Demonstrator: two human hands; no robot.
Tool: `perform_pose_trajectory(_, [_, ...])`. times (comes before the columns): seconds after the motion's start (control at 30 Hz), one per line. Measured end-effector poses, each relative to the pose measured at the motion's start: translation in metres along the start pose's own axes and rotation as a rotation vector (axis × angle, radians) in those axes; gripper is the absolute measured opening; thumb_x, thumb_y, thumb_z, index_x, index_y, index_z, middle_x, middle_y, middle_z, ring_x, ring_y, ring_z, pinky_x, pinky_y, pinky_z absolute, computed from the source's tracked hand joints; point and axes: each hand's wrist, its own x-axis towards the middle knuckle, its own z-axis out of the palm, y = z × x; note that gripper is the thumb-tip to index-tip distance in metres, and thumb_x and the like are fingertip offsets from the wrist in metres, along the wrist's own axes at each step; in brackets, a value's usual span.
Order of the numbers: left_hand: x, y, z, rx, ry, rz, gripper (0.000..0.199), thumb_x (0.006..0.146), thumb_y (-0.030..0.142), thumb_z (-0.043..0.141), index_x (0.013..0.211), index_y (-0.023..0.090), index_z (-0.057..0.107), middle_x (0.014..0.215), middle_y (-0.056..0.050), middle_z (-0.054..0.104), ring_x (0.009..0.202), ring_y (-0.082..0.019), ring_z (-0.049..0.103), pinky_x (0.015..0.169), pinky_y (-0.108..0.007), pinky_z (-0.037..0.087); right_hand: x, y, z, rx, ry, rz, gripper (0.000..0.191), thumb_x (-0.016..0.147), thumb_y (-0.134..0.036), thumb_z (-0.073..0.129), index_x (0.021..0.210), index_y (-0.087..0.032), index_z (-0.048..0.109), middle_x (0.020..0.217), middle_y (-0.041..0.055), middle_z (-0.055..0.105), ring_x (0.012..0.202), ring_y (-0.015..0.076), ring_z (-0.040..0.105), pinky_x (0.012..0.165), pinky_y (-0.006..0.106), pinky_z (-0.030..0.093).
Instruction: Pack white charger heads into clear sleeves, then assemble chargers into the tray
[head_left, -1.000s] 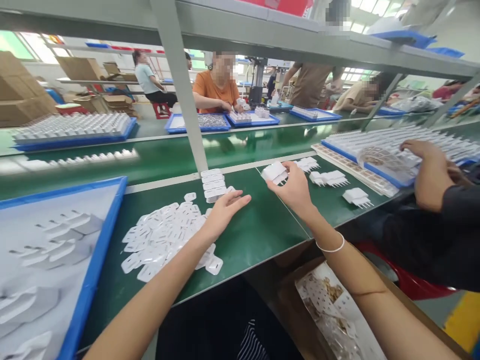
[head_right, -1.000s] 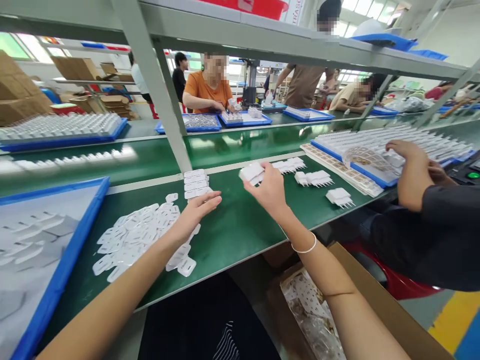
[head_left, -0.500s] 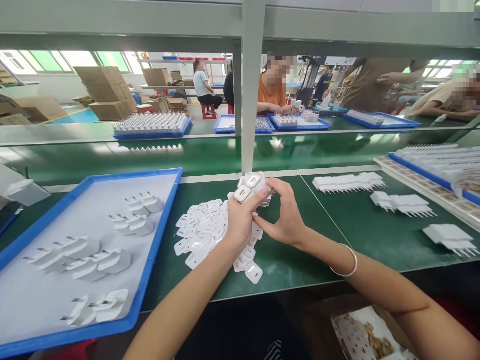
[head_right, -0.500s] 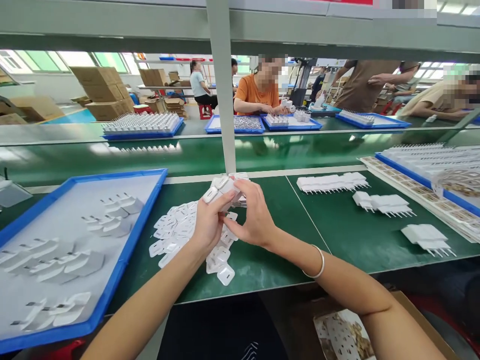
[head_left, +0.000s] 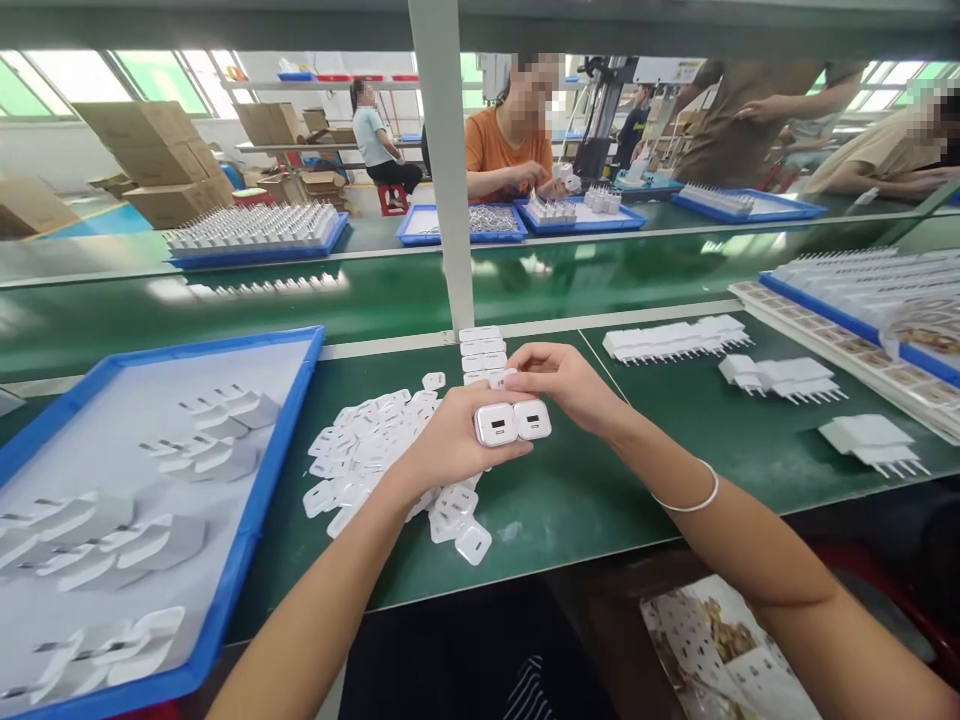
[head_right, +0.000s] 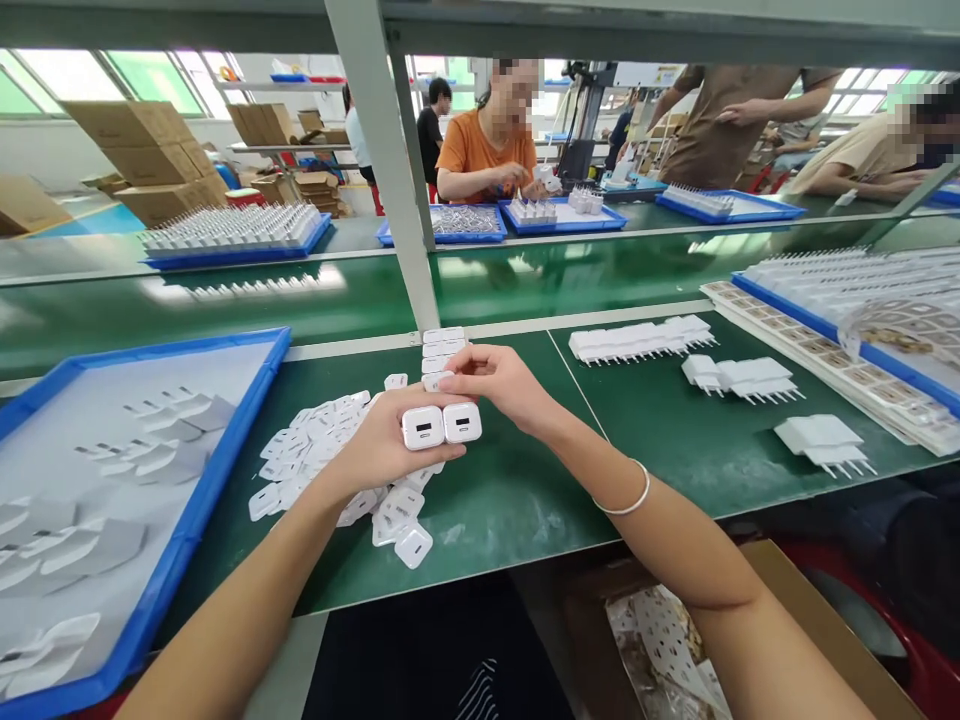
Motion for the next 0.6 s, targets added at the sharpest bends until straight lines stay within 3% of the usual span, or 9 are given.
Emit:
perform_pose_trajectory(0.17, [0.001, -0.003, 0.001, -0.195, -0.009, -0.201, 0.044, 0.063, 0.027, 0.086, 0.104, 0.019, 0.074, 0.094, -0.004, 0.07, 0.081, -0.019, 0.066, 0.071, -0.03, 0.052, 0.004, 0.007, -0.001, -0.126, 0.202, -0.096, 0.02, 0.069, -0.034, 0.081, 0.079, -0.018, 0.076, 0.086, 0.0053, 0.073, 0.073, 0.0152, 0.062, 0.061, 0.028, 0.049])
perform_pose_trajectory(0.27, [0.002, -0.009, 0.001, -0.285, 0.1, -0.259, 0.047, 0.062, 0.028, 0.087, 0.106, 0.019, 0.073, 0.095, -0.006, 0.07, 0.083, -0.021, 0.067, 0.072, -0.032, 0.053, 0.006, 0.005, -0.004, -0.259, 0.331, -0.227, 0.016, 0.072, -0.031, 0.079, 0.08, -0.018, 0.075, 0.083, 0.0048, 0.073, 0.072, 0.0141, 0.062, 0.057, 0.026, 0.048])
perform_pose_trajectory(0.4, [0.004, -0.015, 0.0, -0.129, 0.267, -0.124, 0.041, 0.063, 0.022, 0.085, 0.103, 0.021, 0.075, 0.109, -0.007, 0.071, 0.095, -0.024, 0.067, 0.085, -0.038, 0.053, -0.001, -0.011, -0.007, -0.265, 0.334, -0.264, 0.015, 0.076, -0.03, 0.077, 0.082, -0.016, 0.072, 0.056, -0.0025, 0.061, 0.046, 0.0084, 0.051, 0.042, 0.022, 0.039])
perform_pose_trajectory(0.6, [0.003, -0.011, 0.0, 0.05, 0.275, 0.054, 0.041, 0.068, 0.014, 0.081, 0.107, 0.024, 0.074, 0.113, -0.005, 0.071, 0.1, -0.024, 0.068, 0.09, -0.039, 0.054, -0.022, -0.024, 0.007, -0.183, 0.17, -0.206, 0.017, 0.074, -0.026, 0.08, 0.088, -0.017, 0.076, 0.06, -0.0018, 0.064, 0.048, 0.0082, 0.055, 0.042, 0.021, 0.042])
